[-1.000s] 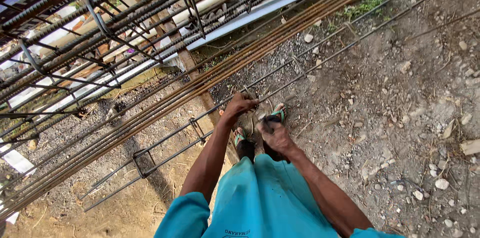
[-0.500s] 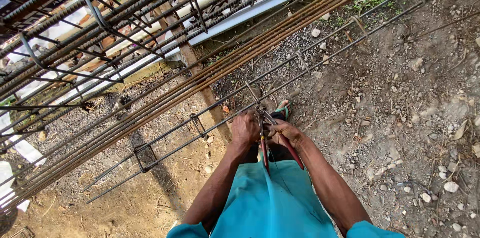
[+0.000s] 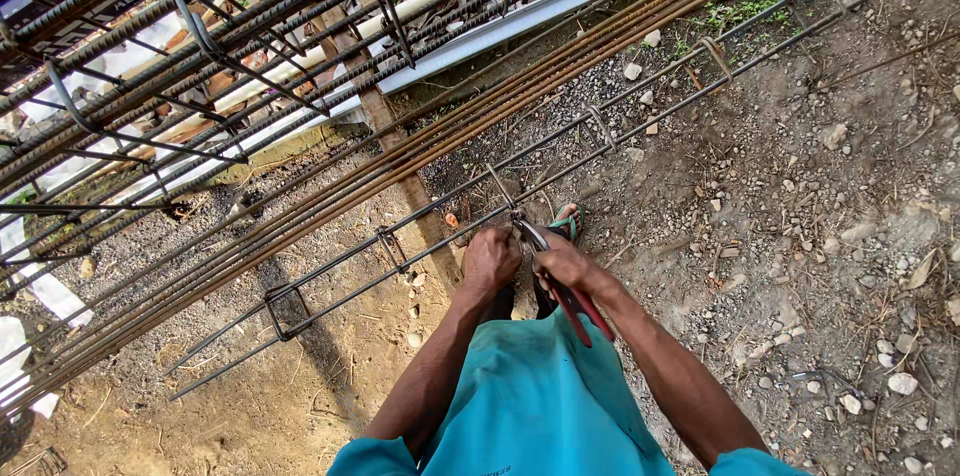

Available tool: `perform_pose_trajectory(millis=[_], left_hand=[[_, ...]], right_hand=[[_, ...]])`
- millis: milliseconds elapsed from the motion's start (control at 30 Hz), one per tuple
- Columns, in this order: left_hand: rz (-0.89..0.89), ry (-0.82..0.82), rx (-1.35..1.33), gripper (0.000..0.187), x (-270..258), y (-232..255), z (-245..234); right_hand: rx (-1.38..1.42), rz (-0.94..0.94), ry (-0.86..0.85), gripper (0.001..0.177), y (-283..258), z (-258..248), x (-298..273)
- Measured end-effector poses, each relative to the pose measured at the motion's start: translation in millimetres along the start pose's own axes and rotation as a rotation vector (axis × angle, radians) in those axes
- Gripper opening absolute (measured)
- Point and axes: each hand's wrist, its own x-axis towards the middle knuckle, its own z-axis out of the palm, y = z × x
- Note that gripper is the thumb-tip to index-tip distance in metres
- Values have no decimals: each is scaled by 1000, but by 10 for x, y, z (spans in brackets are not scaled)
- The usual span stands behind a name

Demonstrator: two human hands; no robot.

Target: The person uses pliers to twist and secure wire ties around the intersections of a steel rebar grid. They work along the length of the rebar structure, repeatedly gripping and twisting the wire to fasten the bars together.

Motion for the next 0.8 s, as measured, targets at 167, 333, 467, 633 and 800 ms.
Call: perform_pose_trajectory(millis=[167,333,467,633,800], left_hand=[[-325,-33,-764,50,-37,253,170],[-474,144,-1346,25,33,642,247],[-284,-271,-1875,34,-54,722,98],[-198,-261,-1793,36,118,425,746],[-430,38,-1465,33,-272,1191,-64]], right_hand=[[-897,-150,490,35,106,443,-85],[-872,-73,435,37,272,266,-527],[257,48,86,38,473,84,-657],[-177,-11,238,28,557,188,-574],[-746,-93,625,43,555,346,-634]])
